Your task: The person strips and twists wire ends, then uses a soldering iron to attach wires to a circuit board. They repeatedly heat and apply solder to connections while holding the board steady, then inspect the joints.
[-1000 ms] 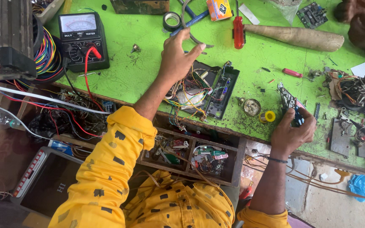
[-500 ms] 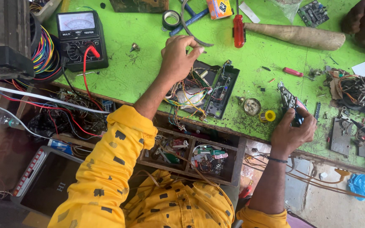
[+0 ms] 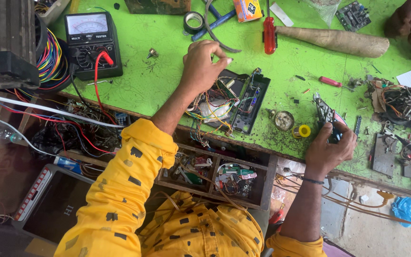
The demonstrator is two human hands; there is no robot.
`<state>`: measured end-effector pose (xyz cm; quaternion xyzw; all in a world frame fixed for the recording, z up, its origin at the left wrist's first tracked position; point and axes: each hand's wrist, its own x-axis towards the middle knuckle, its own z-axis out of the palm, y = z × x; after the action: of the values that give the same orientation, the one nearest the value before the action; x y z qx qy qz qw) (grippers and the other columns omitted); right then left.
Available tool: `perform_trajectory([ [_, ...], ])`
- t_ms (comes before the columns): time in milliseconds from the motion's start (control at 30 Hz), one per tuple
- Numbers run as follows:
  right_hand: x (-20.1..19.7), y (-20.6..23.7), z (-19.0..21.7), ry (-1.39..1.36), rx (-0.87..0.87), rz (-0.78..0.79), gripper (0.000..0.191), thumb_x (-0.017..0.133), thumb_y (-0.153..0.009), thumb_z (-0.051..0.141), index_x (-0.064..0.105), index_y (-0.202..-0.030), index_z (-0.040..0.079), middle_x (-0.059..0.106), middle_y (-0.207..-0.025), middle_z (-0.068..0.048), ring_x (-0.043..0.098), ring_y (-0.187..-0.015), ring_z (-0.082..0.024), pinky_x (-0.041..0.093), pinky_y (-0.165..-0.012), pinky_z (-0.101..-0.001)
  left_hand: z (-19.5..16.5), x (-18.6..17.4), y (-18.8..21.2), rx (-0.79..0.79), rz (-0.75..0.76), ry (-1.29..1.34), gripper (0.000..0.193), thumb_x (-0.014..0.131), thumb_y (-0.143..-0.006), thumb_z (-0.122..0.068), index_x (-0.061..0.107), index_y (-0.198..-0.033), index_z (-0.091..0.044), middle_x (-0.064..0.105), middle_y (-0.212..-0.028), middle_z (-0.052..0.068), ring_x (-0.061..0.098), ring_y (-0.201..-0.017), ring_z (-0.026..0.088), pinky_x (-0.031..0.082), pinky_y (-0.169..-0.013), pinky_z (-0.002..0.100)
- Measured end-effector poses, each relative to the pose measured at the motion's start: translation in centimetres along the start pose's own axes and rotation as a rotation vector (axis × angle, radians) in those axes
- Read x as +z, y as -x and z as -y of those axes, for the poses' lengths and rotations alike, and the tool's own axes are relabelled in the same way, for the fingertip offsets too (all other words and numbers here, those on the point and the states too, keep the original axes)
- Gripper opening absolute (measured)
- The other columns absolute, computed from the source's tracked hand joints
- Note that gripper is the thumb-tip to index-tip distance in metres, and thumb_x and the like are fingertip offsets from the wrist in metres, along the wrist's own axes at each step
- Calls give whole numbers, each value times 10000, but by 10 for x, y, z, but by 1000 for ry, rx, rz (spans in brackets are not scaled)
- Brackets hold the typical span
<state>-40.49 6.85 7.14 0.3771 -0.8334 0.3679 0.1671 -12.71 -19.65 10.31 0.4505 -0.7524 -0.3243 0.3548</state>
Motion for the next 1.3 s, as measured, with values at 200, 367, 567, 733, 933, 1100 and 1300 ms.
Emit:
perform_trajectory([
  [200,1,0,-1,6,-16,-13,153,696,-1060,213,632,-1125,90,641,-1114,-99,584,-1117,-318,361,-1050,-507,-5,-4,2,0,-8,26,347,825,-827,-287,677,-1083,-107,662,-1232,104,502,-1280,321,325,-1084,531],
  [367,1,0,-1,0,6,-2,152,696,-1045,219,632,-1109,97,646,-1111,-90,587,-1114,-309,362,-1039,-499,-4,-2,1,-19,41,-38,178,806,-847,-255,705,-927,-131,682,-1226,74,517,-1297,302,340,-1095,528],
  [567,1,1,-1,3,-4,-9,163,703,-1059,230,633,-1122,97,638,-1114,-99,579,-1123,-318,355,-1059,-502,-1,-1,1,12,12,-31,203,823,-830,-257,697,-924,-129,673,-1225,79,514,-1289,316,339,-1074,539],
  [733,0,1,0,-1,-11,-15,154,699,-1055,227,636,-1114,100,651,-1125,-101,574,-1152,-327,351,-1060,-501,-2,-2,1,4,-3,-4,277,829,-813,-265,671,-987,-118,677,-1195,72,519,-1279,317,353,-1064,534],
  [933,-2,1,1,3,4,-8,170,708,-1061,240,642,-1132,101,646,-1124,-102,569,-1153,-323,349,-1073,-500,-1,-1,3,30,-22,-16,292,837,-820,-261,654,-996,-115,671,-1199,80,527,-1273,322,371,-1055,529],
  [1100,0,3,-3,-3,6,-7,149,697,-1054,230,649,-1123,106,652,-1122,-99,576,-1155,-319,350,-1074,-504,-2,-2,2,0,-6,-19,275,840,-798,-256,649,-945,-124,661,-1192,80,507,-1267,327,328,-1039,557],
  [1300,4,3,-9,29,-68,-41,177,684,-1049,215,657,-1172,91,646,-1228,-153,501,-1299,-386,297,-1103,-541,-5,-4,3,-17,-5,17,256,825,-812,-229,638,-945,-117,664,-1170,72,508,-1274,328,338,-1049,554],
])
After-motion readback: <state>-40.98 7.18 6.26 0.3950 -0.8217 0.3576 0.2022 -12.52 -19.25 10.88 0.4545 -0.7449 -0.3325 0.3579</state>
